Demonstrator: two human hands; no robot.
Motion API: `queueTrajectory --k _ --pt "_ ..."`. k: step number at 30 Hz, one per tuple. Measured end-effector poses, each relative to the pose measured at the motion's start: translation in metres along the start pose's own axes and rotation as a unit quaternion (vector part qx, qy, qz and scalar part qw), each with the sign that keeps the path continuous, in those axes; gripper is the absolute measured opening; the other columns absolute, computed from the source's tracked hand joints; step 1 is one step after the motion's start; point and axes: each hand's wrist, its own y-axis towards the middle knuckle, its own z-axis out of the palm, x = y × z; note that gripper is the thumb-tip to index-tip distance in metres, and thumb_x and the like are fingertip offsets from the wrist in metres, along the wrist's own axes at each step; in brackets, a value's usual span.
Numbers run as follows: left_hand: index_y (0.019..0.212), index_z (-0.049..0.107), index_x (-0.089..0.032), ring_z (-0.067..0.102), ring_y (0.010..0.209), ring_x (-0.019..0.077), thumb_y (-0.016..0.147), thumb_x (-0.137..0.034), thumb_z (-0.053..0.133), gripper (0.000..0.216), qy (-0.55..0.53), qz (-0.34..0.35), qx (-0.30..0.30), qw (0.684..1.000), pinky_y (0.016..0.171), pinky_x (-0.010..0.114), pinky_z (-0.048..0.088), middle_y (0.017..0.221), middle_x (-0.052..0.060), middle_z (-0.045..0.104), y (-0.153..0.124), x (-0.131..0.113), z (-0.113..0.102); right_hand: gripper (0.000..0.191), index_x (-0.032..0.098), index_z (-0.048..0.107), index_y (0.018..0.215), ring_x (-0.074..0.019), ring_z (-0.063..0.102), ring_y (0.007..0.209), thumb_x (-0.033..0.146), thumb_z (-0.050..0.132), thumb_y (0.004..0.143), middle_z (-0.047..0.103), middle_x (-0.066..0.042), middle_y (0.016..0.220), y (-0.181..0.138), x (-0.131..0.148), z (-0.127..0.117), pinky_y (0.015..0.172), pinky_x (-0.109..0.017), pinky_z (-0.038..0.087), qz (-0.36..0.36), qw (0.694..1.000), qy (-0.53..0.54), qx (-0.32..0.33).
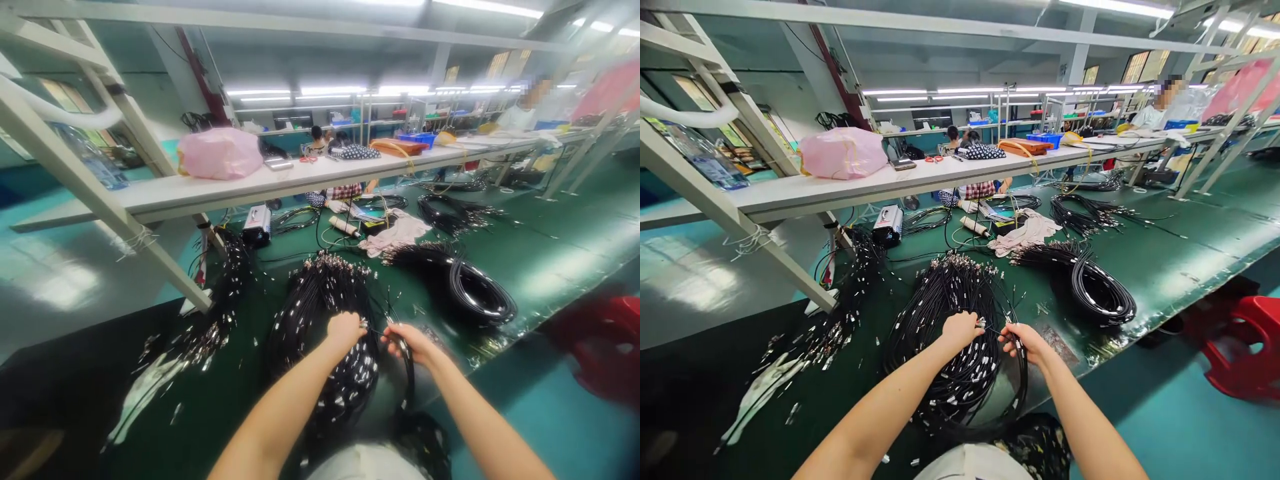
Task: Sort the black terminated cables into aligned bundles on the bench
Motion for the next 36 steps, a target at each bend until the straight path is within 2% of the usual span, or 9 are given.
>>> queueTrajectory --k 6,13,17,21,23,26,29,32,36 --pt "0.082 0.063 -0.017 0.060 0.083 0.0222 0.078 -0.023 0.046 0.019 -0.014 0.009 0.007 1.000 0.074 0.032 0.044 0.086 0.009 0.064 0.007 -0.003 0.016 0.016 0.016 0.049 0.076 -0.0027 0.032 0.023 0.029 0.058 0.070 0.048 0.007 0.042 -0.014 0.018 0.024 0.024 -0.012 0.017 -0.068 0.996 -0.037 -0.055" --pt "0.098 0.052 -0.018 0.060 0.083 0.0233 0.085 -0.027 0.030 0.027 -0.061 -0.125 -0.062 0.988 0.069 0.033 0.043 0.090 0.010 0.062 0.004 0.056 -0.004 0.036 0.019 0.049 0.098 -0.0022 0.030 0.026 0.043 0.057 0.072 0.043 0.010 0.045 -0.078 0.073 0.035 0.028 -0.015 0.019 -0.244 0.962 -0.060 -0.108" --pt "0.092 0.052 -0.019 0.060 0.081 0.0215 0.085 -0.034 0.029 0.029 -0.094 -0.146 -0.073 0.982 0.068 0.029 0.042 0.088 0.008 0.063 -0.004 0.062 -0.006 0.040 0.018 0.048 0.097 -0.0028 0.030 0.025 0.043 0.060 0.069 0.043 0.009 0.045 -0.072 0.089 0.032 0.029 -0.016 0.016 -0.235 0.966 -0.048 -0.099" --pt "0.097 0.052 -0.021 0.058 0.086 0.0242 0.067 -0.051 0.057 0.043 -0.133 -0.103 -0.060 0.984 0.071 0.030 0.042 0.095 0.007 0.061 -0.005 0.040 0.015 0.037 0.017 0.049 0.091 -0.0021 0.029 0.025 0.044 0.060 0.067 0.043 0.009 0.045 -0.061 0.106 0.040 0.029 -0.016 0.012 -0.226 0.971 -0.043 -0.064" --pt "0.099 0.054 -0.021 0.058 0.089 0.0262 0.064 -0.043 0.062 0.042 -0.173 -0.103 -0.048 0.978 0.074 0.032 0.041 0.093 0.008 0.062 0.000 0.039 0.027 0.035 0.017 0.049 0.088 -0.0020 0.029 0.026 0.042 0.061 0.067 0.043 0.008 0.046 -0.067 0.119 0.044 0.029 -0.016 0.012 -0.239 0.968 -0.049 -0.060" --pt "0.098 0.057 -0.019 0.058 0.093 0.0208 0.080 -0.029 0.044 0.024 -0.247 -0.128 -0.056 0.959 0.079 0.029 0.040 0.094 0.007 0.063 0.009 0.059 0.037 0.029 0.019 0.049 0.086 -0.0023 0.030 0.027 0.039 0.062 0.069 0.041 0.008 0.047 -0.089 0.138 0.038 0.029 -0.017 0.012 -0.307 0.947 0.007 -0.092" --pt "0.103 0.055 -0.014 0.055 0.099 0.0170 0.086 -0.024 0.030 0.032 -0.282 -0.152 -0.072 0.944 0.082 0.025 0.040 0.103 0.009 0.061 0.014 0.084 0.040 0.022 0.021 0.049 0.087 -0.0027 0.030 0.029 0.033 0.061 0.072 0.039 0.008 0.049 -0.112 0.145 0.025 0.030 -0.017 0.014 -0.372 0.919 0.075 -0.110" --pt "0.096 0.056 -0.013 0.056 0.098 0.0172 0.082 -0.026 0.040 0.025 -0.315 -0.148 -0.066 0.935 0.082 0.024 0.040 0.101 0.008 0.062 0.016 0.092 0.043 0.023 0.022 0.050 0.091 -0.0032 0.029 0.028 0.032 0.060 0.073 0.040 0.007 0.048 -0.122 0.140 0.019 0.030 -0.017 0.013 -0.349 0.931 0.057 -0.092" --pt "0.095 0.053 -0.014 0.059 0.083 0.0175 0.077 -0.033 0.051 0.027 -0.361 -0.149 -0.094 0.916 0.071 0.024 0.043 0.091 0.008 0.063 0.007 0.075 0.031 0.028 0.021 0.049 0.094 -0.0022 0.029 0.027 0.036 0.060 0.073 0.041 0.007 0.048 -0.120 0.132 0.021 0.030 -0.016 0.013 -0.322 0.943 0.029 -0.084"
